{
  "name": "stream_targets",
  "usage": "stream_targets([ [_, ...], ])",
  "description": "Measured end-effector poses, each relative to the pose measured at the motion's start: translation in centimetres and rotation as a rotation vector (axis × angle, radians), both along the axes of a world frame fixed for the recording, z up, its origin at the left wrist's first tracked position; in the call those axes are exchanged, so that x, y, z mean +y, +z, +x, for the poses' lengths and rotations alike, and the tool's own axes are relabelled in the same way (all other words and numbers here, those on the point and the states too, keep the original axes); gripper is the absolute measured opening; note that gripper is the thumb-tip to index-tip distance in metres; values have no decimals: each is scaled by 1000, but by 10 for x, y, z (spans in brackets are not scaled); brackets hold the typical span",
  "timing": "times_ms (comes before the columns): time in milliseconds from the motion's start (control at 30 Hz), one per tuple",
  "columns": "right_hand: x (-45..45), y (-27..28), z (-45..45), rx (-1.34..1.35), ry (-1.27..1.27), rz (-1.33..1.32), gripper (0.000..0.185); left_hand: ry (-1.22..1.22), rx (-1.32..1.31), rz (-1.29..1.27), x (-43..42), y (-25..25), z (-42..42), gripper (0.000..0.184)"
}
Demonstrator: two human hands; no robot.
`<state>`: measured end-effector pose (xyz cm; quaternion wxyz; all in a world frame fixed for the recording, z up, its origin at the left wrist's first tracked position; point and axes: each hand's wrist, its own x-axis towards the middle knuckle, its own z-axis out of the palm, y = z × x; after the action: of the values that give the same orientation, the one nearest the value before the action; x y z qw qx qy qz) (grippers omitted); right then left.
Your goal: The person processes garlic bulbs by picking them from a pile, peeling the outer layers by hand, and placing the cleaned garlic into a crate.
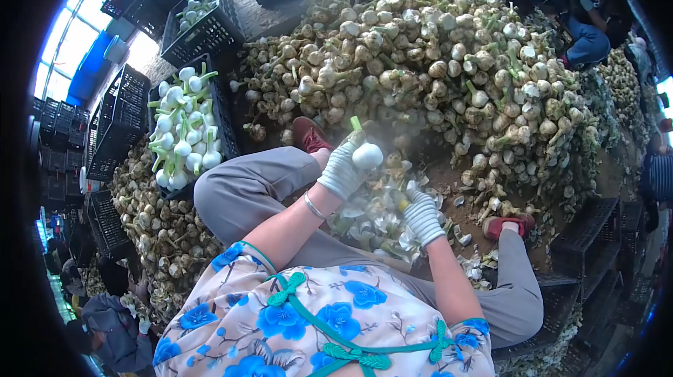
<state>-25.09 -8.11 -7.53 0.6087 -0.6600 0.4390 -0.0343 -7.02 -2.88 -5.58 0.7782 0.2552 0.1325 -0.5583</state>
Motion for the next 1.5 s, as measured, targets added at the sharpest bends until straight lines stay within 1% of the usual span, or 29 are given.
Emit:
stream_targets([
  [33, -2, 5, 2, -98, 16, -103, 18, 3, -5, -2, -1, 2, 0, 25],
  [100, -2, 18, 12, -332, -101, 11, 19, 17, 24, -29, 1, 7, 2, 25],
  [167, -3, 53, 21, -218, -25, -20, 19, -25, 94, -16, 5, 3, 9, 21],
  [233, -15, 17, 17, -290, -50, 159, 19, -11, 45, 106, 17, 3, 12, 24],
  [300, -27, -34, 7, -156, 36, 23, 24, 112, 26, 344, 20, 2, 14, 24],
  [333, -21, -34, 7, -132, 51, 19, 24, 176, 33, 420, 23, -44, 24, 20],
  [367, -17, -33, 6, -106, 55, 11, 25, 205, -24, 503, 25, -34, 29, 18],
  [433, -21, -68, -7, -38, 24, 58, 25, 252, 132, -179, 43, 3, 88, 14],
  [500, -19, -56, -10, 36, 16, 207, 28, 464, -221, -464, 23, -7, 231, 26],
  [533, -13, -22, -3, 54, -5, 258, 28, 582, -442, -361, 36, 78, 260, 44],
  [567, -10, -2, -8, 78, -38, 305, 27, 636, -524, -78, 34, 149, 252, 60],
  [600, -14, -25, -21, 15, -33, 194, 26, 599, -543, -80, 39, 183, 243, 68],
  [633, -24, -39, -32, 61, 25, 41, 21, 546, -380, 81, 31, 167, 277, 82],
  [667, -29, -52, -43, 34, -26, 49, 27, 641, -310, 203, 20, 187, 246, 87],
  [700, -35, -63, -47, 142, -142, 133, 27, 575, -436, 179, 15, 161, 253, 74],
  [767, -52, -103, -74, 160, -109, -45, 28, 485, -424, 148, 4, 126, 221, 30],
  [800, -57, -94, -80, 210, -106, -133, 25, 304, -493, -35, 5, 100, 201, 22],
  [833, -71, -124, -100, 258, -103, -197, 24, 273, -401, 129, 1, 97, 165, 14],
  [867, -80, -110, -104, 388, -106, -346, 24, 227, -305, 85, -1, 74, 143, 7],
  [900, -94, -129, -117, 321, -231, -453, 25, 129, -287, 106, 0, 58, 120, 10],
  [967, -120, -106, -117, 384, -470, -423, 28, 54, -316, 142, -1, 58, 64, 26],
  [1000, -144, -138, -129, 258, -583, -488, 29, 15, -316, 225, -3, 54, 43, 28],
  [1033, -153, -102, -113, 485, -521, -515, 38, -61, -341, 265, -2, 39, 29, 31],
  [1100, -172, -108, -103, 526, -371, -788, 48, -202, -333, 265, 3, 11, 10, 35],
  [1333, -200, -117, -86, 546, -260, -359, 53, -478, -400, 377, -17, -19, -6, 42],
  [1367, -198, -127, -86, 459, -292, -468, 46, -560, -473, 423, -19, -20, -9, 47],
  [1400, -188, -101, -75, 238, -361, -165, 35, -568, -822, 326, -21, -30, -19, 56],
  [1433, -170, -62, -56, 18, -422, 144, 27, -551, -876, 218, -23, -10, -32, 61],
  [1500, -133, -21, -27, -264, -378, 345, 20, -463, -1097, 13, -25, -33, -45, 62],
])
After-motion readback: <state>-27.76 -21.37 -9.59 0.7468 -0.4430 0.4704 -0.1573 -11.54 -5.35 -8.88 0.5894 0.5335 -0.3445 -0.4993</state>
